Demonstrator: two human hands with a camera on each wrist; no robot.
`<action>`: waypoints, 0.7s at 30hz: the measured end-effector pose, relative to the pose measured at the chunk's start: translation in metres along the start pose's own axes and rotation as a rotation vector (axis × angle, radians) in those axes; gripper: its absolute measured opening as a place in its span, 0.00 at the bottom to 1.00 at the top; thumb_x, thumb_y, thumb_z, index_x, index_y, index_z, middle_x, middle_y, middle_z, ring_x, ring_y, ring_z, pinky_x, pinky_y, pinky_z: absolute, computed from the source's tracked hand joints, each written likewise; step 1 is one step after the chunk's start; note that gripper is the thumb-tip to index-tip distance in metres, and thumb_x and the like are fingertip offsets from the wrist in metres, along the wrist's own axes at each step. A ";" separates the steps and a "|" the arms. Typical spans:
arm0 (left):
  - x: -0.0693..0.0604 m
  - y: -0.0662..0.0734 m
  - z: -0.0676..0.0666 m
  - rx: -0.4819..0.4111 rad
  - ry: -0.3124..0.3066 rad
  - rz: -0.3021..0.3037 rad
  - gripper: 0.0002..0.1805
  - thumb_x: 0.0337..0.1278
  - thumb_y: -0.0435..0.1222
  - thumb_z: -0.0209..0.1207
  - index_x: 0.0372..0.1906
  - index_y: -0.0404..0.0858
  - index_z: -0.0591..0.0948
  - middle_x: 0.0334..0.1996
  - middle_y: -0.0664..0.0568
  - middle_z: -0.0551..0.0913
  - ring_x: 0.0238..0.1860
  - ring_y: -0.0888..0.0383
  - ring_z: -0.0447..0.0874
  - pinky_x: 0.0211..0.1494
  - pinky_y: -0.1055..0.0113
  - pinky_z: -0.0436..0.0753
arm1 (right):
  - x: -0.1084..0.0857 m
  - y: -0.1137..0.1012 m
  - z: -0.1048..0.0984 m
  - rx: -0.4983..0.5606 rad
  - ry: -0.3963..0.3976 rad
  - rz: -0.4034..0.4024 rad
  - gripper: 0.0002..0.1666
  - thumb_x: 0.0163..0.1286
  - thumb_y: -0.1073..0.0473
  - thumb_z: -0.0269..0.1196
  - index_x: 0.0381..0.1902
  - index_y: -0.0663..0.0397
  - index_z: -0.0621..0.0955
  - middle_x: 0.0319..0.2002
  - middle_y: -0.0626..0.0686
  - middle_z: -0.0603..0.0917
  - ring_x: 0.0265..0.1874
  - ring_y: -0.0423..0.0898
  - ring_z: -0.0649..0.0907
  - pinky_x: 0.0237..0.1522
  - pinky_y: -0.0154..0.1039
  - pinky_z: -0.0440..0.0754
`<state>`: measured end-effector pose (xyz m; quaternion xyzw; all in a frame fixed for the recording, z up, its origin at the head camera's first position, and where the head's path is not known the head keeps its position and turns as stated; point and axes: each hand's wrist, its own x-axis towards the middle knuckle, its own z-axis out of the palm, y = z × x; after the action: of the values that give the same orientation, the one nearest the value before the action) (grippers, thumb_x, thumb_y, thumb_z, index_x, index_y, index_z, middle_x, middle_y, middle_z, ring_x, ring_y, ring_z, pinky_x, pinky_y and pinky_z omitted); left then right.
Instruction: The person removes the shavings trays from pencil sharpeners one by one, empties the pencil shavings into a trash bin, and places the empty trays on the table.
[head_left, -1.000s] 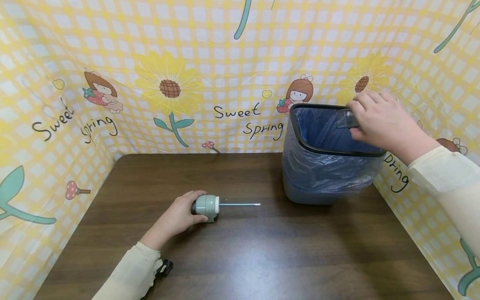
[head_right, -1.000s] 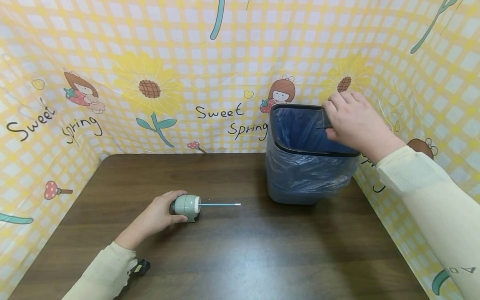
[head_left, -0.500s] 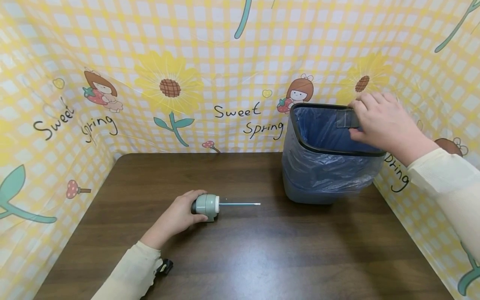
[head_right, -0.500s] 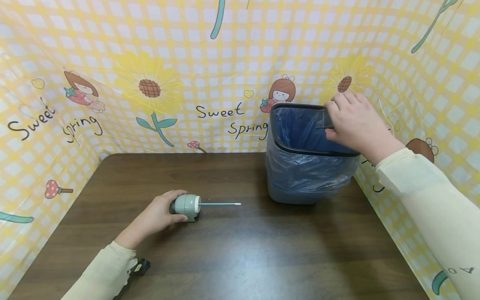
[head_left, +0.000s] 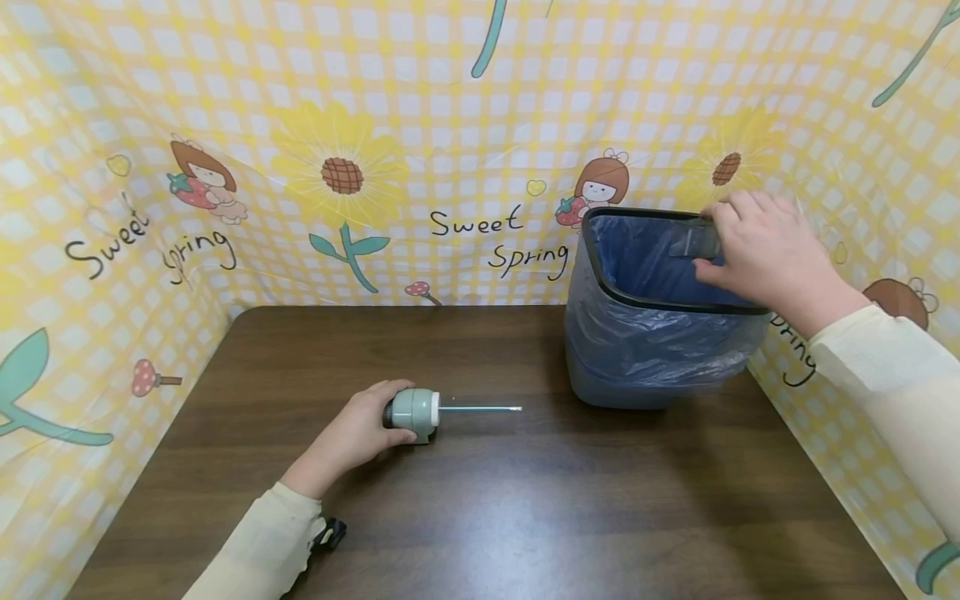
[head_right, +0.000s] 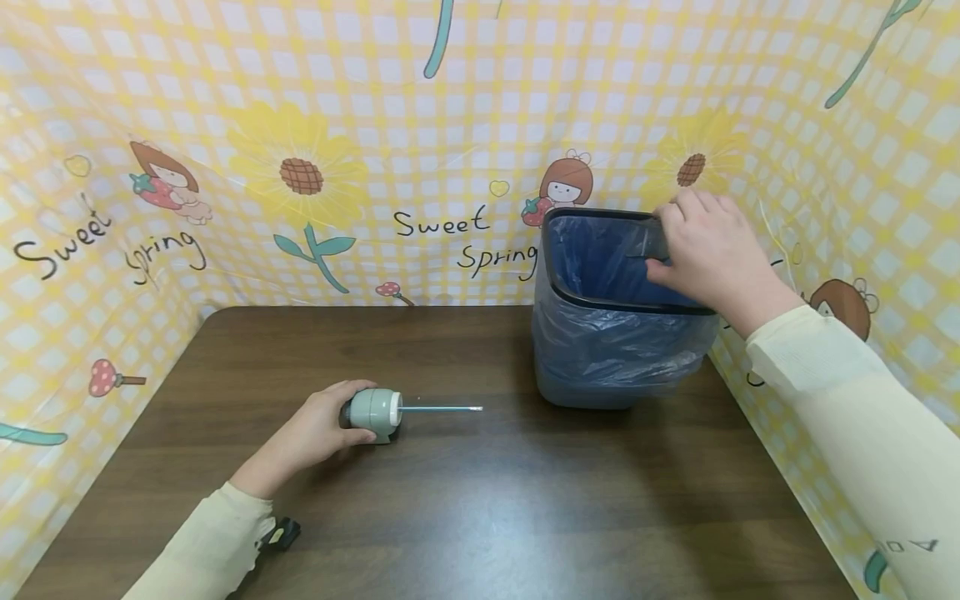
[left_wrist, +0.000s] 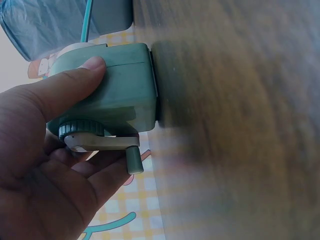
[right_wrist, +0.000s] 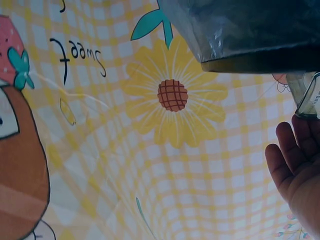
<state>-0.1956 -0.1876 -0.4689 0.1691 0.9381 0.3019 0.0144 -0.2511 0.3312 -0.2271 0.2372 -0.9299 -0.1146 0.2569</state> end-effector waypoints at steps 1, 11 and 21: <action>0.000 0.000 0.000 0.000 0.001 0.001 0.41 0.47 0.42 0.79 0.68 0.42 0.75 0.57 0.48 0.81 0.49 0.50 0.81 0.52 0.51 0.82 | 0.000 0.000 0.000 0.013 -0.014 0.019 0.42 0.56 0.46 0.76 0.58 0.71 0.77 0.49 0.71 0.78 0.49 0.69 0.78 0.51 0.66 0.73; 0.000 0.000 0.000 0.002 0.003 0.003 0.41 0.47 0.42 0.79 0.68 0.41 0.75 0.56 0.48 0.82 0.48 0.50 0.81 0.51 0.51 0.82 | 0.002 0.000 -0.001 0.180 -0.141 0.203 0.40 0.63 0.48 0.71 0.63 0.72 0.75 0.53 0.73 0.78 0.54 0.70 0.74 0.57 0.66 0.71; -0.001 0.001 -0.001 0.009 0.006 0.009 0.41 0.47 0.42 0.79 0.68 0.40 0.75 0.56 0.47 0.82 0.48 0.50 0.81 0.50 0.51 0.82 | 0.000 0.000 -0.001 0.348 -0.198 0.352 0.42 0.67 0.46 0.68 0.66 0.73 0.72 0.55 0.70 0.74 0.52 0.66 0.74 0.53 0.65 0.72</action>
<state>-0.1945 -0.1876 -0.4678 0.1724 0.9387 0.2984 0.0095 -0.2500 0.3311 -0.2263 0.1001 -0.9831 0.0710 0.1360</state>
